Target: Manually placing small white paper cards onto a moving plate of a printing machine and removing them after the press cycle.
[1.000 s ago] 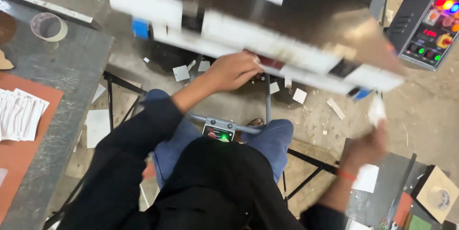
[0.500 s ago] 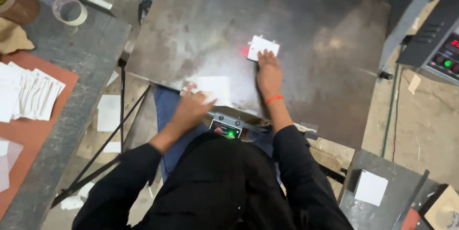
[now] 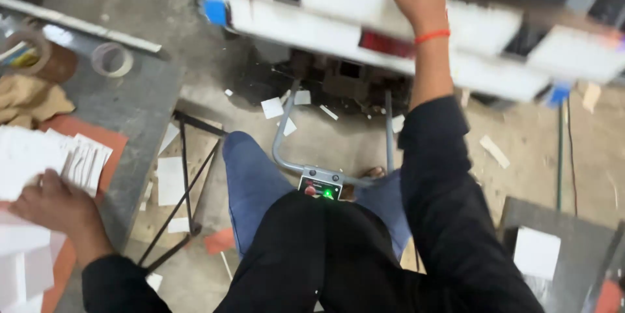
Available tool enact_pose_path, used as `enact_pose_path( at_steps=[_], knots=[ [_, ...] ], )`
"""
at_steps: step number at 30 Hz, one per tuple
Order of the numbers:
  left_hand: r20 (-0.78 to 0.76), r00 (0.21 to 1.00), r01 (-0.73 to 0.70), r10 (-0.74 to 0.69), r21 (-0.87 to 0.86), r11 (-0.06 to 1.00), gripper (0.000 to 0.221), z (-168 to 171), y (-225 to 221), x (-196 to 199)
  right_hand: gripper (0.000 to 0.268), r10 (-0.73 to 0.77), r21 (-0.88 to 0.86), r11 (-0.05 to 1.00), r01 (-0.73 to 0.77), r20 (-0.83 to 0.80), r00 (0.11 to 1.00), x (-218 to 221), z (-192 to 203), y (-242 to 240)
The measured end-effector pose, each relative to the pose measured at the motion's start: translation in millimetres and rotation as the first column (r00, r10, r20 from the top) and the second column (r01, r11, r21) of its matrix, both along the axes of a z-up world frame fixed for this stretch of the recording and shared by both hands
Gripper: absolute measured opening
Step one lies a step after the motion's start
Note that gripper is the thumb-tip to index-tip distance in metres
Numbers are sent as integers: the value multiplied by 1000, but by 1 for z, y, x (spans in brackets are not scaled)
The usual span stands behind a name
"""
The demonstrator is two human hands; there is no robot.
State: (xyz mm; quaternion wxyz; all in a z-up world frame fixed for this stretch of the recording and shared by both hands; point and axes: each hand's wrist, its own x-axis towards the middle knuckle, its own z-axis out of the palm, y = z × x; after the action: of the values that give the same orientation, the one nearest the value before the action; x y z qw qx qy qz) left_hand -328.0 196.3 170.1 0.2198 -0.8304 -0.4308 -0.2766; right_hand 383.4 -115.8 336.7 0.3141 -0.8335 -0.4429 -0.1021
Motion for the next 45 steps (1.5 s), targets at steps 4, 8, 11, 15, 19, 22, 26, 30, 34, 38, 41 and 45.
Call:
enact_pose_path(
  at_steps=[4,8,11,15,19,22,26,30,34,38,41,45],
  knots=[
    [162,987,-11,24,-83,996,13,-106,50,-53,14,-144,302,948,101,122,982,-100,6,-82],
    [-29,995,92,-95,-84,992,22,-118,48,-7,13,-390,124,918,376,114,914,-153,-85,-244],
    [45,945,325,-324,-258,910,27,-35,-74,115,25,-724,10,678,735,177,666,-203,-163,-393],
    [295,746,487,-596,-853,187,28,-32,-178,243,35,-844,-191,325,926,382,375,-261,-148,-492],
    [330,336,391,-882,-901,-187,27,-41,-236,331,42,-872,-427,357,831,166,461,-266,-147,-550],
    [465,480,381,-744,-874,-301,29,-97,-243,332,41,-873,-512,447,733,-71,483,-258,-134,-576],
    [440,712,329,-547,-898,-293,32,-235,-222,321,42,-851,-421,503,755,-87,518,-258,-135,-574],
    [529,812,373,-247,-795,-478,32,-235,-220,316,39,-827,-525,355,774,210,522,-260,-149,-571],
    [619,748,505,-238,-764,-401,26,-223,-223,319,48,-867,-548,349,761,120,484,-264,-142,-573],
    [640,735,556,-222,-757,-344,26,-176,-229,335,37,-794,-531,407,743,197,575,-268,-154,-582],
    [638,537,596,-552,-750,-287,24,-107,-236,355,22,-807,-564,274,779,306,505,-260,-159,-576],
    [673,182,753,-717,-564,-339,19,32,-250,401,18,-806,-176,427,887,371,462,-219,-110,-477]
  ],
)
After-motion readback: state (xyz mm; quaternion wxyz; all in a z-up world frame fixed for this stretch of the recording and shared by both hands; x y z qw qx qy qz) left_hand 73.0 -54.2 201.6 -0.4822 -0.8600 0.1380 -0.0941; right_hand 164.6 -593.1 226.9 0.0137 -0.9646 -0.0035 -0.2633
